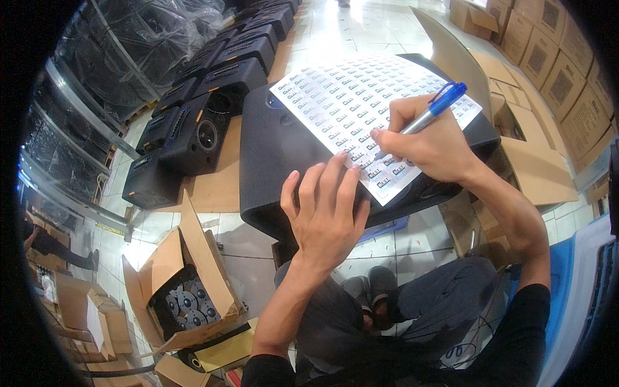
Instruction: The person writes on a label sheet, applies a label to a speaker, and installs a circular component into the speaker using a power drill. The person also moves several speakers around the workspace.
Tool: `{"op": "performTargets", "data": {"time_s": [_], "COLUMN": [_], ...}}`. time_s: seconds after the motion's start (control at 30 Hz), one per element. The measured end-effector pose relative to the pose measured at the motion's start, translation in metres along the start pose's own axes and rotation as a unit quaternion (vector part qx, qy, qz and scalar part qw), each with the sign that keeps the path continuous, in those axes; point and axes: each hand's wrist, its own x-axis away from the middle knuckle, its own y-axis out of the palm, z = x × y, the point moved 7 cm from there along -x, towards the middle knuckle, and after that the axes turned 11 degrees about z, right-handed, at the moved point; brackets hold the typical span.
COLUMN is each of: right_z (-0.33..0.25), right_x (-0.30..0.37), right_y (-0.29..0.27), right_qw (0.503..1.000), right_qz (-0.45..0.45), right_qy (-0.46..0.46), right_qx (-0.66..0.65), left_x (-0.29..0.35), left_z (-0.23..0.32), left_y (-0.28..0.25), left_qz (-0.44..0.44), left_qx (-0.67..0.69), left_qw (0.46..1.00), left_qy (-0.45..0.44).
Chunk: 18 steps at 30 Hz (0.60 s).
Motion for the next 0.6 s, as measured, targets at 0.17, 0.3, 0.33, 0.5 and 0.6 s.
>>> {"op": "performTargets", "data": {"time_s": [0.17,0.3,0.33,0.5,0.6], "right_z": [0.0020,0.0048,0.0041,0.0044,0.0051], "right_x": [-0.0013,-0.0008,-0.0010,-0.0012,-0.0014], "right_y": [-0.0032,-0.0020,-0.0015,-0.0002,-0.0002], "right_qw": [1.000,1.000,0.999,0.998,0.998], "right_qz": [0.014,0.009,0.010,0.013,0.012], "right_qy": [-0.005,-0.004,-0.015,-0.046,-0.049], "right_qx": [0.019,0.028,0.028,0.048,0.038], "left_x": [0.0001,0.0000,0.0000,-0.0001,-0.0001], "left_z": [0.0002,0.0002,0.0002,0.0001,0.0002], "left_y": [0.0001,0.0000,0.0000,-0.0002,-0.0001], "left_qz": [0.006,0.004,0.003,0.004,0.003], "left_qx": [0.003,0.004,0.004,0.004,0.002], "left_qw": [1.000,1.000,1.000,1.000,1.000], "left_qy": [0.001,0.000,0.000,-0.002,-0.003]}}
